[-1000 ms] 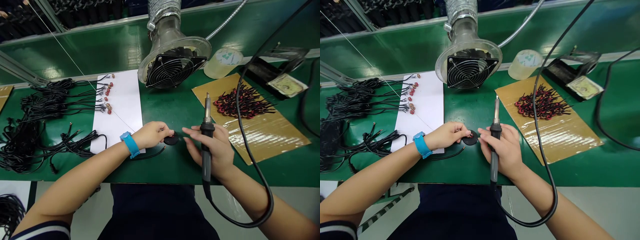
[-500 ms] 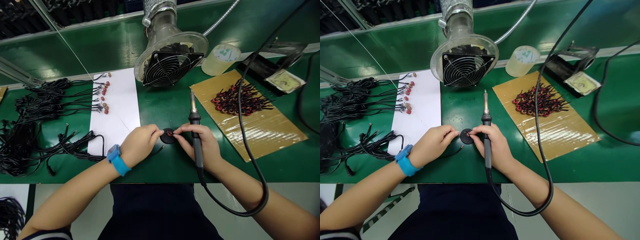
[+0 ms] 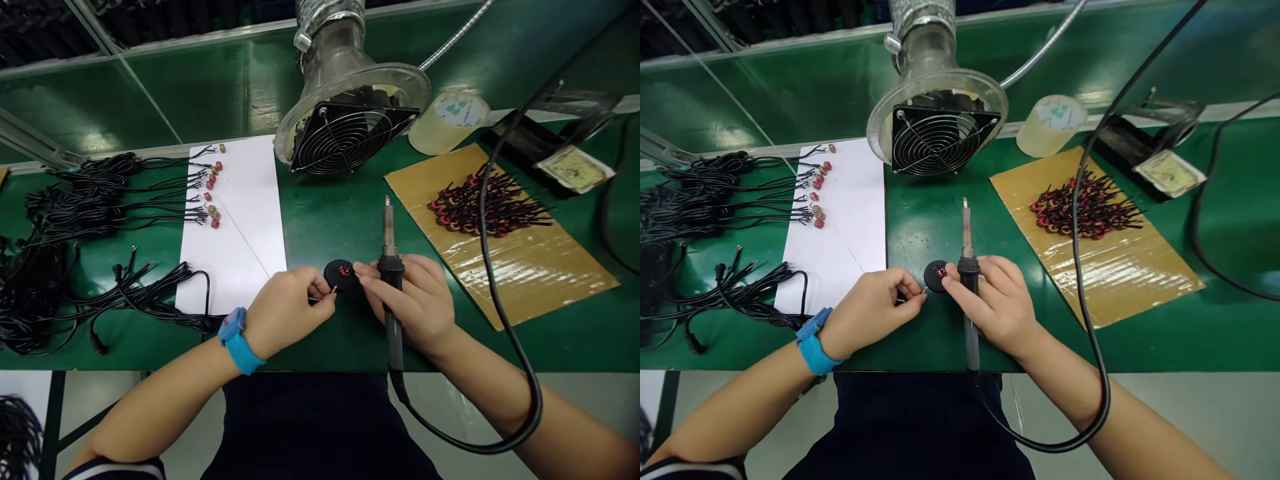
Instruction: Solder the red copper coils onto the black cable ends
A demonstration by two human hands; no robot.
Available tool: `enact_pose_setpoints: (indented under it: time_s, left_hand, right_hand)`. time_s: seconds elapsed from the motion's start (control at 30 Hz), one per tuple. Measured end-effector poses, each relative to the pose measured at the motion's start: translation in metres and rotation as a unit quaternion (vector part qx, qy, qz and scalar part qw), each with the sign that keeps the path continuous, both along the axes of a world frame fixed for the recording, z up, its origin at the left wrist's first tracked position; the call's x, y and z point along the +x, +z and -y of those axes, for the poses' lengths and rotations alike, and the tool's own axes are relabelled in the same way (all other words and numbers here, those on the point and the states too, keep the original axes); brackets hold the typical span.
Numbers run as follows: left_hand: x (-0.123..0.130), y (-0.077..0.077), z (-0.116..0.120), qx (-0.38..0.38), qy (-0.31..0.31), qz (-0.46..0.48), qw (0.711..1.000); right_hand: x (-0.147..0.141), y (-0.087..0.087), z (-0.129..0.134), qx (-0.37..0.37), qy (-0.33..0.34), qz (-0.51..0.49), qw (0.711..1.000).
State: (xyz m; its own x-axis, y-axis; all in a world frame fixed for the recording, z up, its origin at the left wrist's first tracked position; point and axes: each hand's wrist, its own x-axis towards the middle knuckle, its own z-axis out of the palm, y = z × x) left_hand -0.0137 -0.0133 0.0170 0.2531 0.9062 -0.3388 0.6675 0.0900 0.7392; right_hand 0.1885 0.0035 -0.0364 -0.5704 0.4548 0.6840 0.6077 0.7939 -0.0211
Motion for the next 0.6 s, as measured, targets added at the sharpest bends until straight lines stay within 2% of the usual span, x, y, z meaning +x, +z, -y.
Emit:
enact_pose_setpoints:
  time_s: [0.1, 0.2, 0.33, 0.47, 0.6]
  left_hand:
    - [-0.007, -0.003, -0.006, -0.080, 0.071, 0.114, 0.988]
    - [-0.010, -0.007, -0.010, -0.111, 0.100, 0.157, 0.976]
    - [-0.010, -0.003, -0.006, -0.093, 0.112, 0.205, 0.968]
    - [-0.009, 0.005, 0.000, -0.062, 0.123, 0.223, 0.965]
    - [-0.009, 0.009, 0.005, -0.025, 0.123, 0.231, 0.965]
  right_hand:
    - [-0.001, 0.003, 0.002, 0.019, -0.006, 0.026, 0.999]
    - [-0.003, 0.008, 0.003, 0.002, -0.003, -0.003, 1.000]
    - [-0.012, 0.024, 0.009, -0.094, -0.003, -0.114, 0.989]
    - [-0.025, 0.041, 0.017, -0.216, 0.020, -0.205, 0.954]
    - [-0.034, 0.049, 0.024, -0.284, 0.033, -0.275, 0.918]
